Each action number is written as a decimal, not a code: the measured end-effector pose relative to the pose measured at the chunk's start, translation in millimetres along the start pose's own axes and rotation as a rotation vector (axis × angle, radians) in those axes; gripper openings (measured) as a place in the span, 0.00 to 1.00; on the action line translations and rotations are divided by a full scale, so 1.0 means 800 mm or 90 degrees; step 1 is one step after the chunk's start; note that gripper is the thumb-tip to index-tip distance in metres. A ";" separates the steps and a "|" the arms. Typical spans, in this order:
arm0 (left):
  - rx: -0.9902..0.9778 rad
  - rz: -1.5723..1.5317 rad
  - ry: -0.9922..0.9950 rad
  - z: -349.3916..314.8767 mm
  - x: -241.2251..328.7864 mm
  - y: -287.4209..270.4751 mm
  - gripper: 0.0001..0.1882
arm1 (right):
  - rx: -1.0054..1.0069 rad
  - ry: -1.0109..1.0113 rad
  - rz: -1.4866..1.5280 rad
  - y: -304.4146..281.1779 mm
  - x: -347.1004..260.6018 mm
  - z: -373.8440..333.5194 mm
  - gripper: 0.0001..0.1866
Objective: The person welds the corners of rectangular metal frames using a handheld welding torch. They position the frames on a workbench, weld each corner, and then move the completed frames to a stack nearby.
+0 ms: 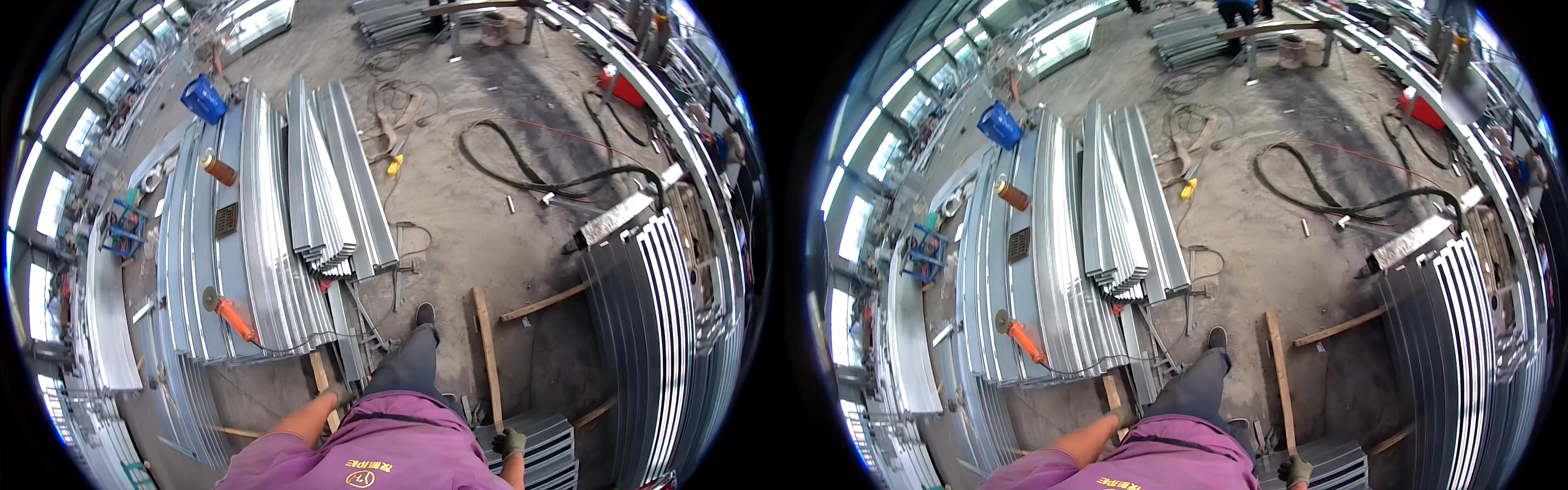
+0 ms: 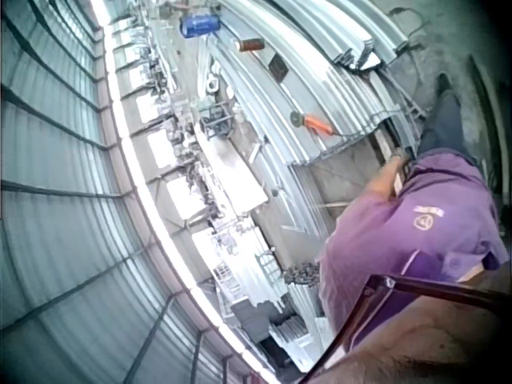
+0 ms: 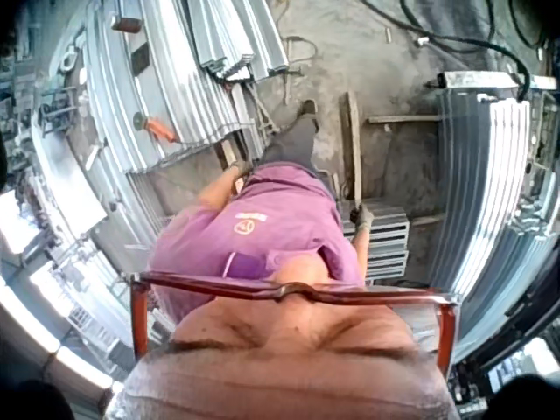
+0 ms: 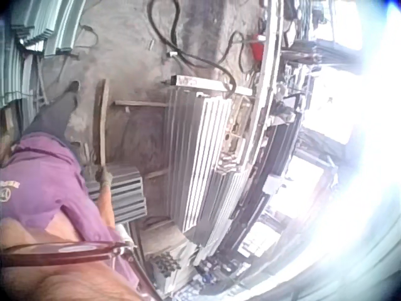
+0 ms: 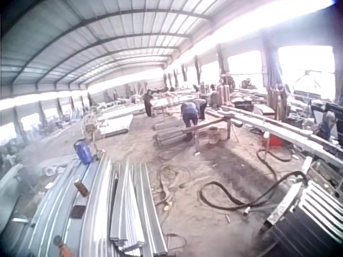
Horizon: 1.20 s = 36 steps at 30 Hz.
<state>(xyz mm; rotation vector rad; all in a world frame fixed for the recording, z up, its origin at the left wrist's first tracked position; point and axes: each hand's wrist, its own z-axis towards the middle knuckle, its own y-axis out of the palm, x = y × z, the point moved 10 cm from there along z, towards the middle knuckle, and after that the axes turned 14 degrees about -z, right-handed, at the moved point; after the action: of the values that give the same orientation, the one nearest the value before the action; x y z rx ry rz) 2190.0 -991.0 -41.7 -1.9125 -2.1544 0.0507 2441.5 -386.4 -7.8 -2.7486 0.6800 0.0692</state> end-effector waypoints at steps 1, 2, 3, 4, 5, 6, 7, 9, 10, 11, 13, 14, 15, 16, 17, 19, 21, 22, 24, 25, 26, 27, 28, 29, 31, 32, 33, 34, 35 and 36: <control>0.094 -0.124 -0.077 0.005 -0.008 -0.054 0.28 | -0.021 0.022 -0.010 0.008 0.007 0.025 0.14; 0.134 -0.191 -0.044 0.002 0.050 -0.126 0.35 | -0.017 0.038 -0.008 -0.003 0.007 0.054 0.15; 0.170 -0.256 -0.032 -0.025 0.104 -0.191 0.42 | 0.020 0.031 -0.006 0.012 -0.015 0.036 0.16; 0.239 -0.374 -0.067 -0.030 0.089 -0.228 0.35 | 0.029 0.006 -0.071 0.040 -0.047 0.030 0.13; 0.299 -0.489 -0.093 -0.027 0.079 -0.255 0.28 | 0.054 -0.244 -0.285 0.057 -0.118 0.035 0.12; 0.281 -0.610 -0.058 -0.032 0.112 -0.293 0.27 | 0.097 -0.352 -0.372 0.062 -0.160 0.036 0.13; 0.271 -0.731 -0.019 -0.042 0.144 -0.335 0.27 | 0.154 -0.459 -0.457 0.071 -0.199 0.033 0.14; 0.305 -0.939 -0.010 -0.014 0.139 -0.364 0.25 | 0.263 -0.417 -0.382 0.094 -0.288 0.038 0.18; 0.321 -1.043 -0.001 0.006 0.135 -0.381 0.25 | 0.210 -0.389 -0.355 0.119 -0.336 0.026 0.17; 0.275 -1.090 -0.026 0.026 0.134 -0.390 0.25 | 0.158 -0.355 -0.328 0.152 -0.394 -0.007 0.15; 0.261 -1.174 -0.031 0.055 0.138 -0.403 0.25 | 0.102 -0.299 -0.288 0.188 -0.489 -0.033 0.11; 0.256 -1.213 -0.028 0.066 0.145 -0.415 0.26 | 0.096 -0.295 -0.302 0.202 -0.525 -0.023 0.11; 0.255 -1.241 -0.077 0.070 0.146 -0.411 0.28 | 0.090 -0.291 -0.318 0.216 -0.562 -0.013 0.11; 0.235 -1.252 -0.083 0.076 0.140 -0.403 0.29 | 0.075 -0.289 -0.334 0.236 -0.596 -0.007 0.11; 0.211 -1.261 -0.092 0.091 0.125 -0.379 0.30 | 0.059 -0.262 -0.349 0.258 -0.623 0.004 0.12; 0.212 -1.369 -0.128 0.139 0.076 -0.318 0.24 | 0.020 -0.346 -0.478 0.322 -0.677 0.044 0.13; 0.251 -1.465 -0.184 0.129 0.095 -0.334 0.23 | 0.018 -0.351 -0.538 0.368 -0.728 0.080 0.17; 0.271 -1.511 -0.225 0.106 0.114 -0.358 0.23 | 0.060 -0.415 -0.634 0.370 -0.742 0.144 0.19; 0.328 -1.556 -0.333 0.096 0.097 -0.300 0.23 | -0.007 -0.448 -0.843 0.477 -0.784 0.054 0.21; 0.326 -1.607 -0.345 0.087 0.117 -0.322 0.25 | -0.004 -0.473 -0.846 0.483 -0.796 0.046 0.21; 0.336 -1.659 -0.349 0.091 0.123 -0.349 0.28 | -0.005 -0.508 -0.844 0.500 -0.808 0.045 0.21; 0.350 -1.678 -0.361 0.105 0.121 -0.351 0.27 | -0.012 -0.538 -0.849 0.515 -0.815 0.043 0.22; 0.365 -1.694 -0.375 0.124 0.117 -0.341 0.26 | 0.024 -0.574 -0.907 0.530 -0.825 0.020 0.22; 0.368 -1.708 -0.362 0.151 0.109 -0.329 0.27 | 0.059 -0.613 -0.960 0.546 -0.837 -0.024 0.23; 0.362 -1.719 -0.318 0.216 0.091 -0.318 0.29 | 0.112 -0.600 -1.052 0.551 -0.844 -0.045 0.25; 0.359 -1.720 -0.356 0.231 0.093 -0.329 0.29 | 0.142 -0.610 -1.092 0.549 -0.841 -0.037 0.25; 0.354 -1.717 -0.396 0.246 0.094 -0.341 0.29 | 0.172 -0.615 -1.131 0.545 -0.834 -0.029 0.25; 0.349 -1.713 -0.435 0.263 0.091 -0.354 0.30 | 0.201 -0.622 -1.172 0.546 -0.829 -0.026 0.26; 0.371 -1.736 -0.435 0.286 0.084 -0.348 0.31 | 0.180 -0.625 -1.152 0.556 -0.828 -0.033 0.27; 0.386 -1.721 -0.450 0.311 0.070 -0.356 0.32 | 0.190 -0.619 -1.157 0.550 -0.814 -0.022 0.27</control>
<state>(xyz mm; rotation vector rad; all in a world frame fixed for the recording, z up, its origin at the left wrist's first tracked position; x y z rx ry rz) 1854.1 -938.1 -216.8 2.0004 -2.3640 0.6250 1660.6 -470.5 -38.0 -1.6754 -1.7462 0.6690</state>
